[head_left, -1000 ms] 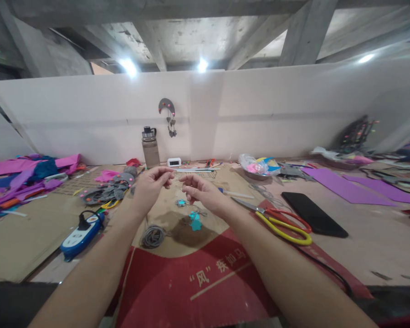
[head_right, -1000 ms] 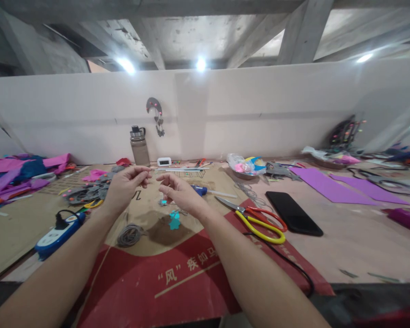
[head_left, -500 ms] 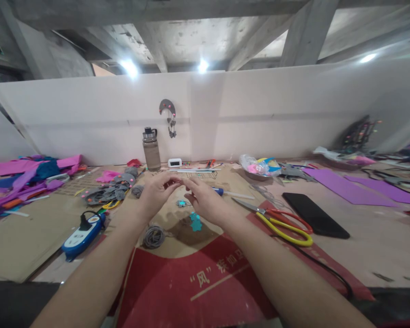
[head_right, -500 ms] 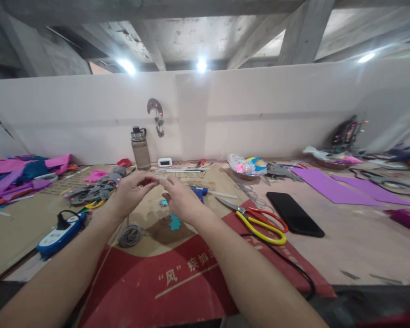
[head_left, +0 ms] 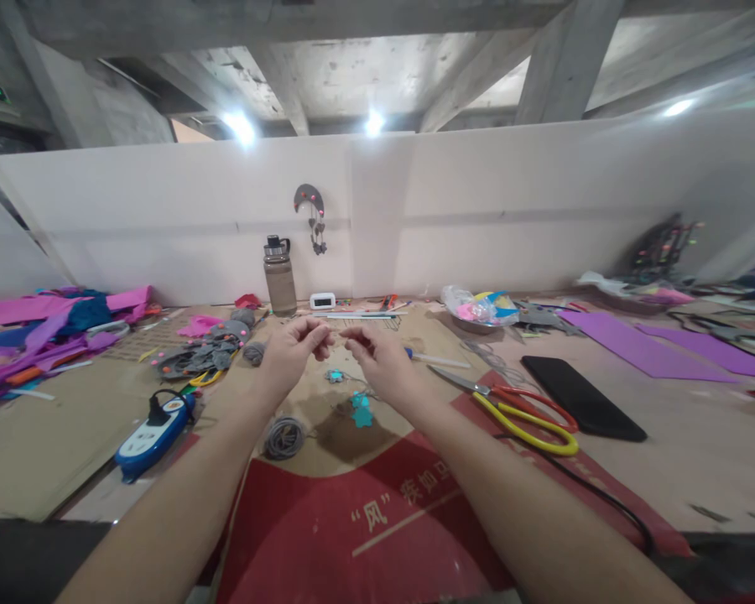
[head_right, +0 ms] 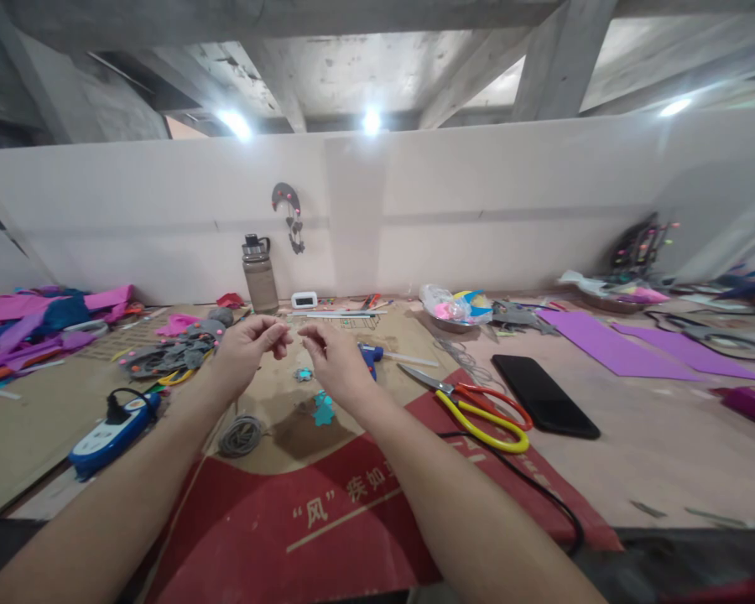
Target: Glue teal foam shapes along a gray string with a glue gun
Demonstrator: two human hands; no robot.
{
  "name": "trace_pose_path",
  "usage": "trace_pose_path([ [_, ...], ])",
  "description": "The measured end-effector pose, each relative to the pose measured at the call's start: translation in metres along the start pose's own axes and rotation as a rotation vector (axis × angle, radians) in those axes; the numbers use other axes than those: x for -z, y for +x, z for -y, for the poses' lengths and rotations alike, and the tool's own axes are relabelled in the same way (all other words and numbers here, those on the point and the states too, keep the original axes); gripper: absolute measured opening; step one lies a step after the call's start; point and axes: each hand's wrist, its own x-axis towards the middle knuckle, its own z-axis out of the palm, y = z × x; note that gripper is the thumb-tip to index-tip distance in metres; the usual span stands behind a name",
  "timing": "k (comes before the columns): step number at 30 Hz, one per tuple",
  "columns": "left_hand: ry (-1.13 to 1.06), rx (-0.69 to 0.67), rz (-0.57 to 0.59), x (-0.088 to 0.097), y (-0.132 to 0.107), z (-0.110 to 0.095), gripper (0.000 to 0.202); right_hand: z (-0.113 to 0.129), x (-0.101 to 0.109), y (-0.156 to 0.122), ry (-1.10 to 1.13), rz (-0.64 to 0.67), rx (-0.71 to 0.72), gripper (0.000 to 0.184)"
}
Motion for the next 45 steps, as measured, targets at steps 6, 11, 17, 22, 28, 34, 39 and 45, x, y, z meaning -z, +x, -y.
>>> trace_pose_path([
  [6,-0.053,0.078,0.131,-0.006,-0.002,0.004,0.031,0.009,0.002,-0.002,0.161,-0.044,-0.033,0.020],
  [11,0.022,0.084,0.171,-0.010,-0.004,0.001,0.031,0.014,0.005,-0.003,0.071,-0.027,-0.028,0.012],
  [17,0.167,0.054,0.011,-0.013,-0.006,0.003,0.026,0.015,0.006,-0.004,-0.125,-0.044,-0.028,0.013],
  [22,0.028,0.068,0.059,-0.015,-0.006,0.004,0.026,0.005,0.001,0.001,0.339,-0.007,-0.276,0.019],
  [28,-0.076,0.058,0.039,-0.016,-0.005,0.003,0.026,-0.002,-0.003,0.004,0.612,-0.022,-0.356,0.028],
  [34,-0.049,0.002,-0.058,-0.017,-0.008,-0.003,0.023,0.000,-0.004,0.004,0.489,-0.027,-0.291,0.025],
  [39,-0.013,-0.011,-0.042,-0.018,-0.010,-0.002,0.021,-0.003,-0.006,0.001,0.365,-0.010,-0.224,0.020],
  [45,0.060,0.021,0.013,-0.015,-0.008,0.002,0.018,-0.003,-0.003,-0.001,0.108,-0.006,-0.089,0.011],
])
